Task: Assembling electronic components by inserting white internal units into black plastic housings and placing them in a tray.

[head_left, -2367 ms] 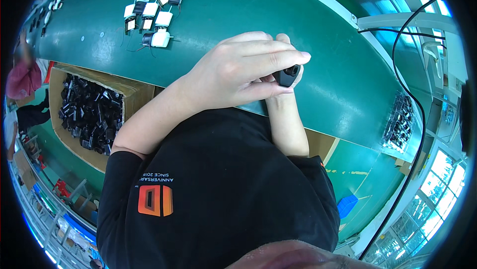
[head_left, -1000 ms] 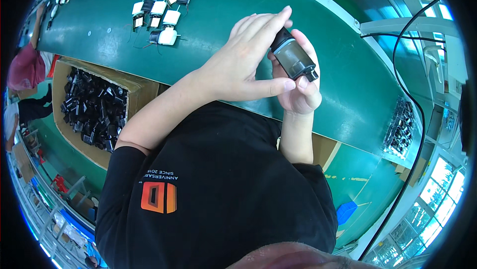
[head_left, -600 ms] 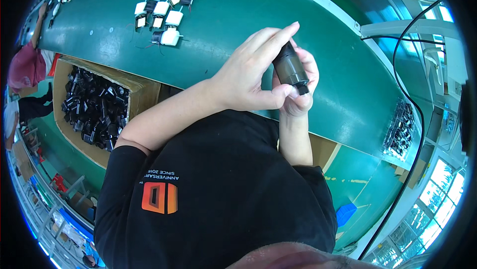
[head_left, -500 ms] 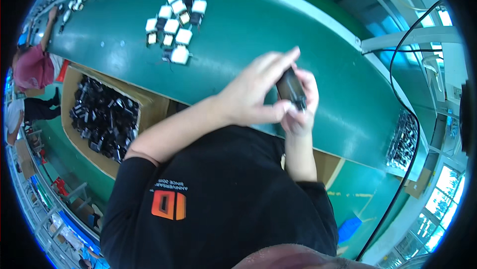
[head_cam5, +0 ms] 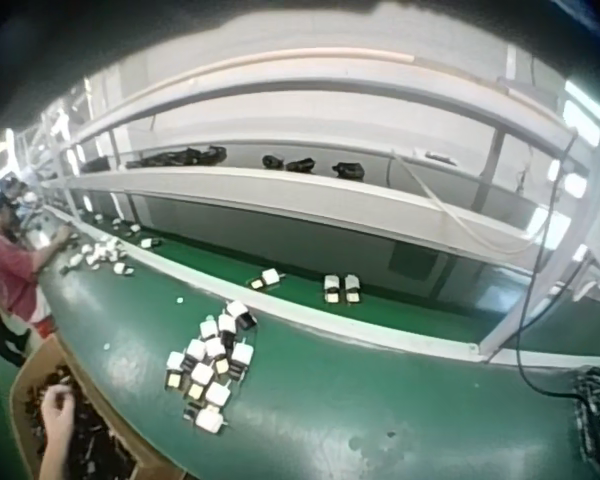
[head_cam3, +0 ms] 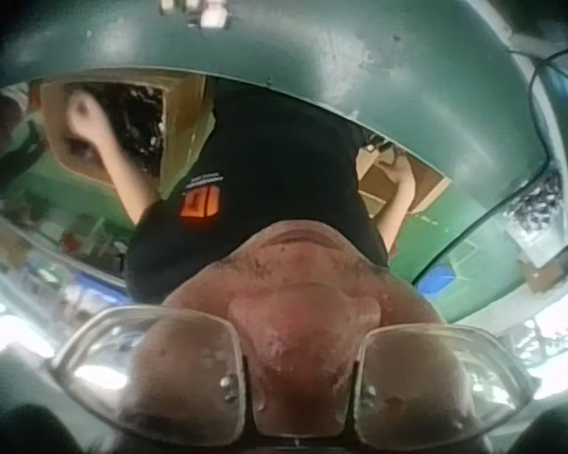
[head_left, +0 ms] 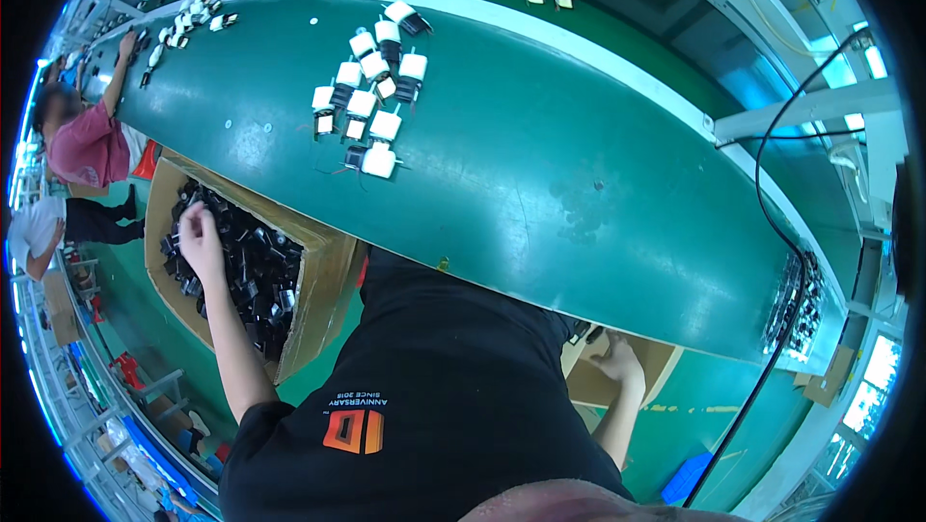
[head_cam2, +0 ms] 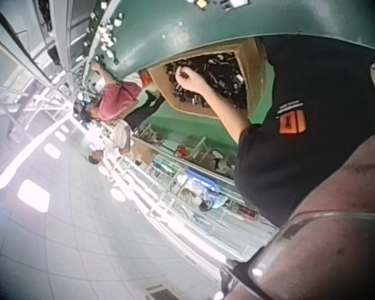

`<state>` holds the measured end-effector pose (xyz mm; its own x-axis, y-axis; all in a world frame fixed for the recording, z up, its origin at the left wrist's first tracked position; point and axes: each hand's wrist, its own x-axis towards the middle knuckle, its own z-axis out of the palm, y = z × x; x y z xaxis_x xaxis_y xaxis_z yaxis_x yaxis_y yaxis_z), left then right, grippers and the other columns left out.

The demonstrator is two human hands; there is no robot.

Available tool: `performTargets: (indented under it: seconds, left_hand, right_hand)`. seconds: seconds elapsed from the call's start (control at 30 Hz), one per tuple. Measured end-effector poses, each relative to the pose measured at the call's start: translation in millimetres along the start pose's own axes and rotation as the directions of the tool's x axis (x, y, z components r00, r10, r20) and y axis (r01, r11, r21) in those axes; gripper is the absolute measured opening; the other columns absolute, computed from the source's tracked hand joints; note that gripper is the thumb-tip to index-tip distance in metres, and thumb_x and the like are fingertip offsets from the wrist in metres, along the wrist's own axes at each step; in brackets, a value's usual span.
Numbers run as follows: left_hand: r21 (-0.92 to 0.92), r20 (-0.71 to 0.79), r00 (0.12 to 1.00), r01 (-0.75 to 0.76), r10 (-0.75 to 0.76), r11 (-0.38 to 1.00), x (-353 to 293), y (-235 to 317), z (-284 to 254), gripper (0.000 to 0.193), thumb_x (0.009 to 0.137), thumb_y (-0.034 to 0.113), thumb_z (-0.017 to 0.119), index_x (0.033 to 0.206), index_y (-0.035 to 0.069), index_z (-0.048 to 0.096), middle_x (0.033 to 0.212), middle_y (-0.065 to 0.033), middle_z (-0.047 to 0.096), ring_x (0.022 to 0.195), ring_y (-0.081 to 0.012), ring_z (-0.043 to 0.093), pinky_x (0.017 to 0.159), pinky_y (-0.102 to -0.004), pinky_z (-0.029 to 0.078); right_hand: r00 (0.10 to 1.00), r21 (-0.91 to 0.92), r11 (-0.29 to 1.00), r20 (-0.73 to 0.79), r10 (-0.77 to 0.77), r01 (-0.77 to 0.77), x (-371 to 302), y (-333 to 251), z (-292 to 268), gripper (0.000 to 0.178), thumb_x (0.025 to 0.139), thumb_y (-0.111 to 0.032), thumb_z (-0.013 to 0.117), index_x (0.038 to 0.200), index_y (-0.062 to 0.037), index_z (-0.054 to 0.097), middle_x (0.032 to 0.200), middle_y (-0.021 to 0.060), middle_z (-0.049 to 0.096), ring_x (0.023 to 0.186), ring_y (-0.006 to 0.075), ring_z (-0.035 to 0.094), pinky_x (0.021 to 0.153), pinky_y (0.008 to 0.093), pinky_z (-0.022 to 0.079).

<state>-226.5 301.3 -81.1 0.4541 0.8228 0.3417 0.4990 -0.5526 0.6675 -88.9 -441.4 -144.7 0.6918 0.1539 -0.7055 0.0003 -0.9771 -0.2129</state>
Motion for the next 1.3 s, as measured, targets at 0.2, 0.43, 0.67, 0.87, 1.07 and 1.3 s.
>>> performTargets:
  seconds: [0.2, 0.43, 0.67, 0.87, 1.07, 1.3]
  left_hand:
    - [0.614, 0.568, 0.718, -0.043, -0.403, 0.788, -52.6, -45.4, 12.5, 0.083, 0.084, 0.045, 0.068, 0.152, 0.015, 0.03, 0.158, -0.0217, 0.022, 0.146, -0.0411, 0.02, 0.116, -0.0497, 0.024]
    - [0.677, 0.628, 0.631, -0.155, -0.455, 0.72, -66.2, -0.5, 40.5, 0.069, 0.085, 0.04, 0.066, 0.144, 0.012, 0.043, 0.147, -0.0175, 0.043, 0.139, -0.0412, 0.032, 0.115, -0.0481, 0.028]
    - [0.57, 0.641, 0.68, -0.113, -0.355, 0.814, -85.9, -1.0, 27.5, 0.04, 0.084, 0.034, 0.067, 0.115, 0.008, 0.064, 0.125, -0.0173, 0.056, 0.123, -0.0402, 0.044, 0.104, -0.0485, 0.04]
    - [0.591, 0.703, 0.507, -0.025, -0.499, 0.806, -66.2, 34.3, 20.8, 0.038, 0.077, 0.036, 0.069, 0.105, 0.01, 0.069, 0.118, -0.0171, 0.056, 0.115, -0.0372, 0.046, 0.102, -0.0435, 0.04]
    - [0.434, 0.831, 0.451, -0.158, -0.326, 0.887, -63.7, 19.0, 6.4, 0.044, 0.064, 0.031, 0.078, 0.105, 0.012, 0.073, 0.121, -0.0121, 0.058, 0.115, -0.0341, 0.049, 0.1, -0.0411, 0.044]
    - [0.394, 0.845, 0.483, -0.274, -0.229, 0.877, -73.1, 3.5, 9.9, 0.033, 0.07, 0.026, 0.076, 0.098, 0.009, 0.073, 0.109, -0.0147, 0.064, 0.107, -0.0369, 0.052, 0.096, -0.0422, 0.046]
  right_hand:
    - [0.718, 0.33, 0.668, -0.042, -0.695, 0.667, 7.2, -167.2, -172.0, 0.02, 0.08, -0.017, 0.075, 0.097, -0.0064, 0.069, 0.088, 0.0049, 0.07, 0.075, 0.0142, 0.066, 0.067, 0.0296, 0.053]
    - [0.555, 0.026, 0.854, -0.771, -0.314, 0.52, 300.3, -328.2, -320.5, 0.085, 0.075, -0.062, 0.069, 0.138, -0.0098, 0.048, 0.133, 0.0233, 0.052, 0.124, 0.0352, 0.052, 0.101, 0.0417, 0.043]
    - [0.728, -0.099, 0.975, -0.651, -0.216, 0.2, 354.5, -400.4, -323.5, 0.074, 0.074, -0.054, 0.064, 0.139, -0.0216, 0.05, 0.144, 0.0155, 0.041, 0.133, 0.0397, 0.039, 0.104, 0.056, 0.036]
    - [0.549, -0.232, 0.897, -0.724, -0.417, 0.376, 371.6, -383.7, -324.9, 0.043, 0.074, -0.036, 0.066, 0.109, -0.0111, 0.069, 0.11, 0.0138, 0.062, 0.109, 0.0295, 0.059, 0.094, 0.0379, 0.05]
    - [0.599, 0.097, 0.645, -0.495, -0.629, 0.758, 239.7, -440.4, -226.8, 0.04, 0.072, -0.03, 0.072, 0.102, -0.0047, 0.065, 0.105, 0.0197, 0.061, 0.102, 0.0329, 0.063, 0.088, 0.0428, 0.052]
    - [0.741, 0.036, 0.854, -0.517, -0.428, 0.519, 285.7, -465.3, -275.4, 0.072, 0.089, -0.065, 0.047, 0.091, 0.0016, 0.073, 0.091, 0.025, 0.07, 0.091, 0.0378, 0.069, 0.083, 0.0445, 0.052]
